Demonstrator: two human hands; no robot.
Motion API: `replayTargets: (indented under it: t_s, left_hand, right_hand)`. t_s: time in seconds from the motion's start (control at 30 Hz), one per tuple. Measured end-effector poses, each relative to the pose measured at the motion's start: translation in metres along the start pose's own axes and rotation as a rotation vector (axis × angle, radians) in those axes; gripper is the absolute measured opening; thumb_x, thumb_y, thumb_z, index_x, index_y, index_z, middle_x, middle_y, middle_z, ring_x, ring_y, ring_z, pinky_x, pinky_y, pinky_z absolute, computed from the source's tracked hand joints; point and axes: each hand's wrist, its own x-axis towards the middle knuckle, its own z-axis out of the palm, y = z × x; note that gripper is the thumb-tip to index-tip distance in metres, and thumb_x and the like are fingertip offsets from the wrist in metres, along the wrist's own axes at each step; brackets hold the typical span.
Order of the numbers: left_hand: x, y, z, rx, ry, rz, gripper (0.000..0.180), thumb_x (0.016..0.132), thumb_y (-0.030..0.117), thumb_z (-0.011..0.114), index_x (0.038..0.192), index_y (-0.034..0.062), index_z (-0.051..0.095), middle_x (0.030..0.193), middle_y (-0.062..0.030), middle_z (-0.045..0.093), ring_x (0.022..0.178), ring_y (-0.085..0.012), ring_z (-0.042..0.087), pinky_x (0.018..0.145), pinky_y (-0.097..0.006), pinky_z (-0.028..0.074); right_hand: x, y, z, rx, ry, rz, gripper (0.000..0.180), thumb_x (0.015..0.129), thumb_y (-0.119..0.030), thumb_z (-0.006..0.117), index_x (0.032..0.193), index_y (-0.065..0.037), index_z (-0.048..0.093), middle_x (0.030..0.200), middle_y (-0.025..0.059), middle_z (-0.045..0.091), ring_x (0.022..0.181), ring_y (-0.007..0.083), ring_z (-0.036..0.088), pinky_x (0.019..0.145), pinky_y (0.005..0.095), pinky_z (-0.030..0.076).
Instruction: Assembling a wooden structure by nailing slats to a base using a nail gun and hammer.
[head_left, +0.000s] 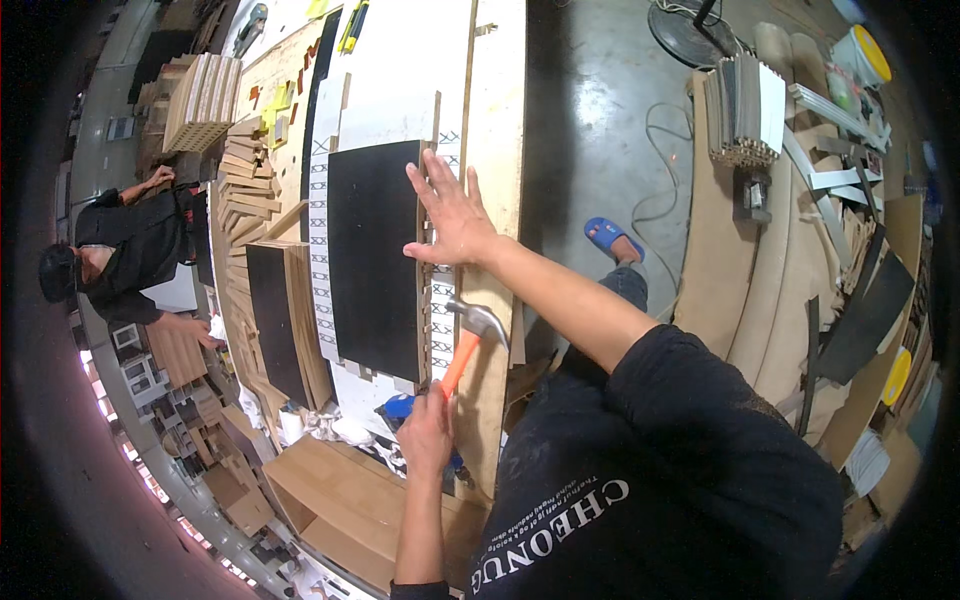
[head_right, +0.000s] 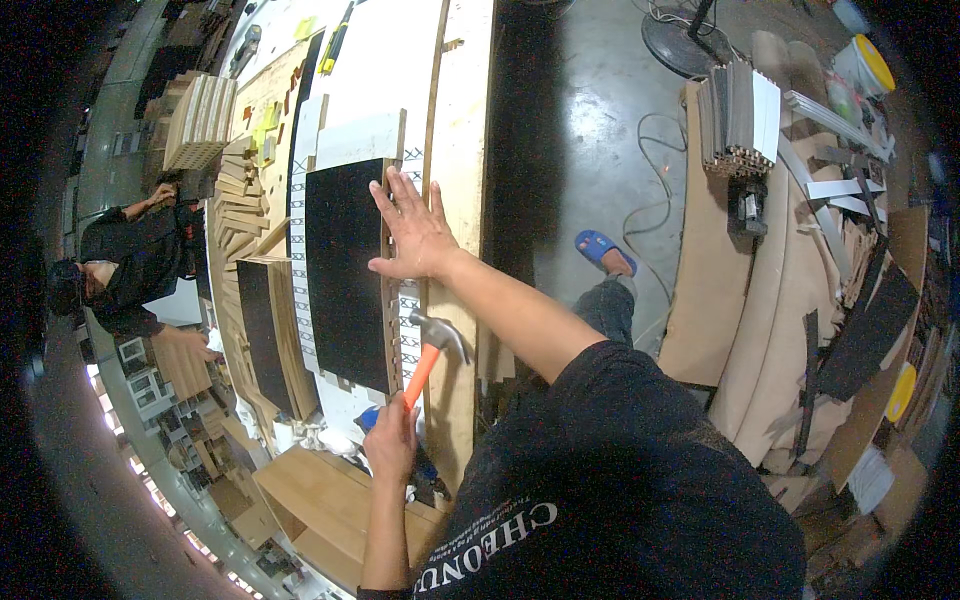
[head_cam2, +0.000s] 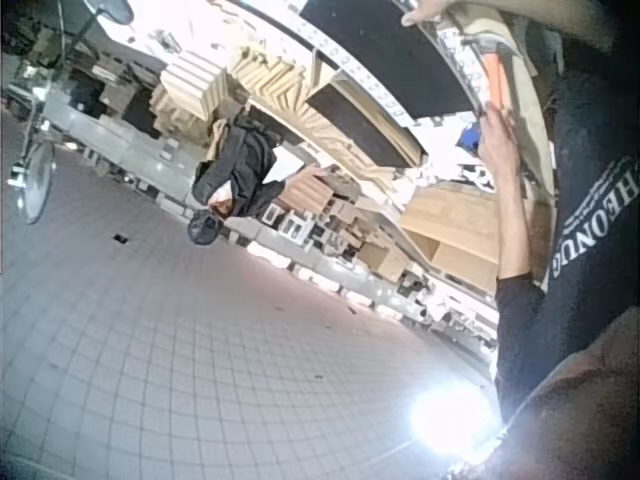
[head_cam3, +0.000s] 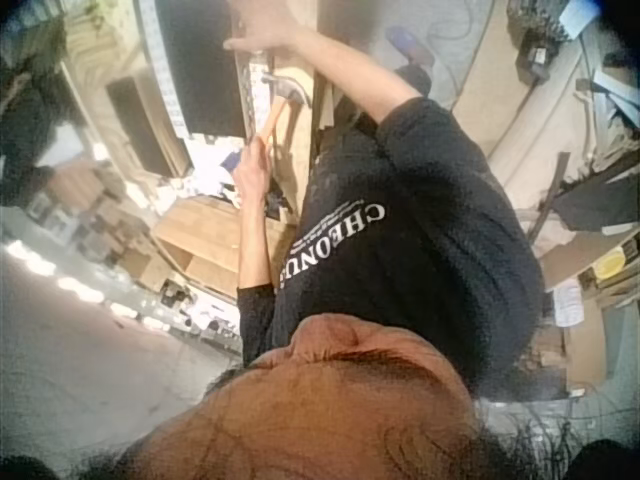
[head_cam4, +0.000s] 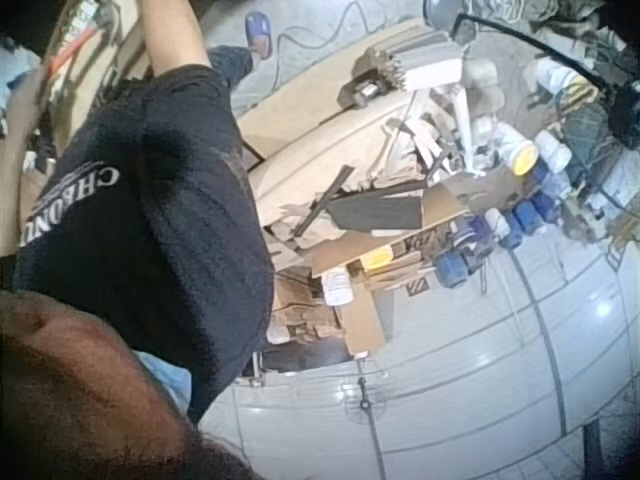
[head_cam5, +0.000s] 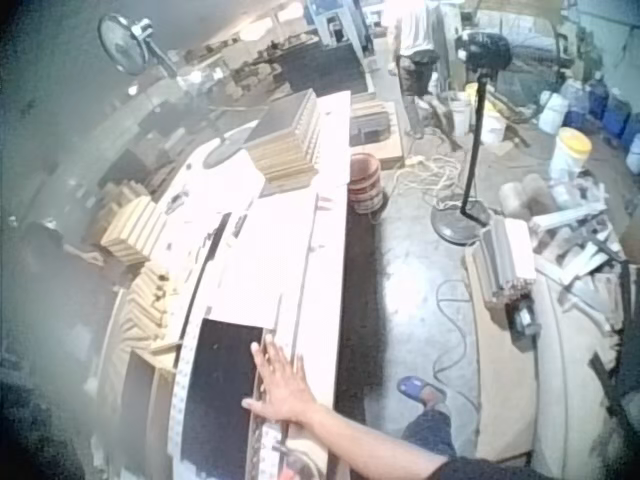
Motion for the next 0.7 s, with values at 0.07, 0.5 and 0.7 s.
replayTargets:
  t_s: [0.07, 0.5, 0.7]
  left_hand:
    - [0.004, -0.012, 0.001, 0.005, 0.023, -0.036, 0.027, 0.089, 0.028, 0.054, 0.11, 0.0102, 0.053, 0.078, -0.0129, 0.057, 0.062, -0.0323, 0.06, 0.051, -0.041, 0.048]
    - [0.003, -0.011, 0.007, 0.022, 0.001, -0.105, 0.031, 0.09, 0.031, 0.052, 0.112, 0.009, 0.052, 0.078, -0.0134, 0.057, 0.061, -0.032, 0.06, 0.051, -0.041, 0.049]
    - [0.003, -0.013, 0.003, 0.043, 0.012, -0.035, 0.029, 0.089, 0.029, 0.054, 0.111, 0.0091, 0.052, 0.077, -0.0132, 0.057, 0.061, -0.0312, 0.06, 0.05, -0.04, 0.048]
  right_hand:
    - [0.0, -0.001, -0.002, -0.006, -0.002, 0.003, 0.111, 0.069, -0.054, 0.063, 0.146, -0.016, -0.006, 0.151, 0.0165, -0.009, 0.14, 0.0293, -0.006, 0.109, 0.0536, -0.006]
    - [-0.001, 0.0, 0.003, -0.009, 0.008, -0.013, 0.111, 0.069, -0.054, 0.063, 0.145, -0.018, -0.009, 0.151, 0.0161, -0.01, 0.14, 0.0301, -0.006, 0.109, 0.0549, -0.005]
    - [0.0, 0.001, -0.001, -0.035, 0.01, 0.003, 0.11, 0.069, -0.055, 0.062, 0.146, -0.017, -0.007, 0.151, 0.0164, -0.009, 0.14, 0.0302, -0.004, 0.109, 0.0551, -0.004]
